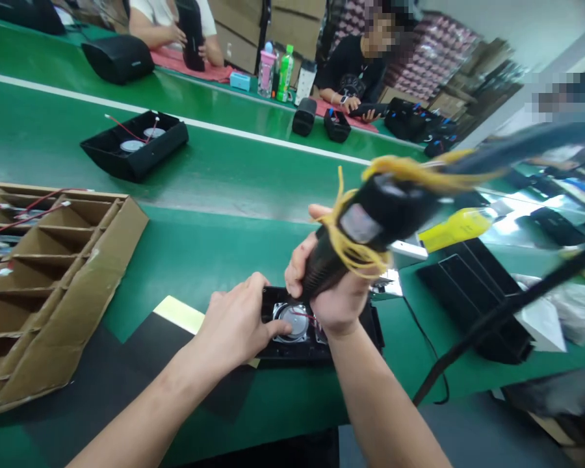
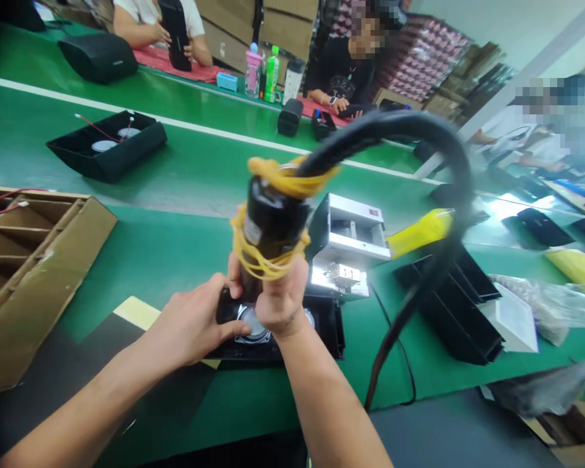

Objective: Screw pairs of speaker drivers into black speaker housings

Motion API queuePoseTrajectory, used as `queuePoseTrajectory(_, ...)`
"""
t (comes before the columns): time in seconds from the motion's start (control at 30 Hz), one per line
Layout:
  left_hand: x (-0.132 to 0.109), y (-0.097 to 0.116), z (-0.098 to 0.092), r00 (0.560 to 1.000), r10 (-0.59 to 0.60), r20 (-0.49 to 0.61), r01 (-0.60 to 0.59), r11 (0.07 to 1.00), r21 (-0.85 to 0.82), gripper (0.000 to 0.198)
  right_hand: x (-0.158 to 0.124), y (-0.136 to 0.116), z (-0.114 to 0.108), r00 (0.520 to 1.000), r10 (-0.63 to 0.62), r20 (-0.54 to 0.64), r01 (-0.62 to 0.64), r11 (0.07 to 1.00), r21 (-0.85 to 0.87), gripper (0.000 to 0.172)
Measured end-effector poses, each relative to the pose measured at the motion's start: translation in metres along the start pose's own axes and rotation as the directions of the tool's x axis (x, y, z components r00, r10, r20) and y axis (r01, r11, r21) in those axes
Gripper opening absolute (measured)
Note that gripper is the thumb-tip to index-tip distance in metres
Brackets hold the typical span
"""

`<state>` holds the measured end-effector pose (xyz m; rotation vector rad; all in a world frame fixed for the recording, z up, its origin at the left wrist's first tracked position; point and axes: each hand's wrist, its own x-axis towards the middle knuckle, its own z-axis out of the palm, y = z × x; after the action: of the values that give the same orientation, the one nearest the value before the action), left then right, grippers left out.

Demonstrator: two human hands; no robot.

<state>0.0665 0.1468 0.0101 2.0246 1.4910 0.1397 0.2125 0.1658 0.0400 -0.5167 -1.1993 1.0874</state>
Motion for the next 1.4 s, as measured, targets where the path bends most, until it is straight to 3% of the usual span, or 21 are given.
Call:
queuePoseTrajectory(0.07, 0.0, -0.002, 0.001, 1.0, 0.003, -0.001, -0.003, 1.0, 0.019, 0.048, 0.005, -0.034, -0.004, 0.989, -0.091, -0.114, 0.092, 0.996, -0.004, 0.055)
queuePoseTrajectory(0.13, 0.0, -0.006, 0.003, 1.0, 0.014, -0.013, -0.013, 0.999, 0.042, 0.057, 0.01, -0.071, -0.018, 0.949, -0.184, -0.256, 0.153, 0.979, -0.137, 0.047)
queuePoseTrajectory(0.23, -0.003, -0.012, 0.006, 0.984, 0.131, -0.12, -0.121, 0.989, 0.087, 0.07, 0.016, -0.106, -0.058, 0.866, -0.408, -0.289, 0.291, 0.881, -0.372, 0.054)
queuePoseTrajectory(0.3, -0.007, -0.01, 0.007, 0.925, 0.312, -0.216, -0.292, 0.949, 0.122, 0.063, 0.02, -0.11, -0.086, 0.809, -0.502, -0.306, 0.33, 0.819, -0.47, 0.057)
queuePoseTrajectory(0.37, -0.011, -0.003, 0.007, 0.845, 0.481, -0.235, -0.456, 0.877, 0.153, 0.053, 0.022, -0.104, -0.107, 0.793, -0.515, -0.326, 0.31, 0.802, -0.511, 0.059)
queuePoseTrajectory(0.47, -0.016, 0.013, 0.008, 0.789, 0.603, -0.115, -0.58, 0.794, 0.182, 0.051, 0.02, -0.09, -0.119, 0.806, -0.487, -0.337, 0.282, 0.816, -0.505, 0.061)
queuePoseTrajectory(0.6, -0.009, 0.03, 0.011, 0.775, 0.63, 0.046, -0.622, 0.748, 0.233, 0.066, 0.014, -0.083, -0.118, 0.842, -0.435, -0.32, 0.267, 0.85, -0.454, 0.059)
queuePoseTrajectory(0.7, 0.0, 0.035, 0.018, 0.781, 0.616, 0.1, -0.618, 0.739, 0.269, 0.076, 0.01, -0.083, -0.118, 0.86, -0.406, -0.308, 0.261, 0.87, -0.418, 0.061)
queuePoseTrajectory(0.93, -0.002, 0.033, 0.026, 0.78, 0.62, 0.084, -0.612, 0.728, 0.31, 0.061, -0.001, -0.088, -0.116, 0.886, -0.358, -0.295, 0.222, 0.885, -0.409, 0.07)
queuePoseTrajectory(1.1, -0.016, 0.02, 0.023, 0.813, 0.58, 0.057, -0.565, 0.759, 0.324, 0.062, -0.009, -0.106, -0.11, 0.886, -0.367, -0.284, 0.244, 0.888, -0.389, 0.072)
queuePoseTrajectory(1.17, -0.022, 0.013, 0.022, 0.82, 0.571, 0.031, -0.549, 0.77, 0.327, 0.062, -0.011, -0.118, -0.106, 0.887, -0.371, -0.276, 0.257, 0.892, -0.372, 0.063)
queuePoseTrajectory(1.27, -0.027, 0.007, 0.023, 0.828, 0.56, -0.018, -0.524, 0.785, 0.329, 0.064, -0.016, -0.134, -0.098, 0.931, -0.289, -0.222, 0.203, 0.917, -0.342, 0.041)
queuePoseTrajectory(1.4, -0.028, 0.004, 0.024, 0.799, 0.602, -0.019, -0.567, 0.762, 0.312, 0.061, -0.034, -0.134, -0.091, 0.949, -0.246, -0.196, 0.187, 0.943, -0.275, 0.04)
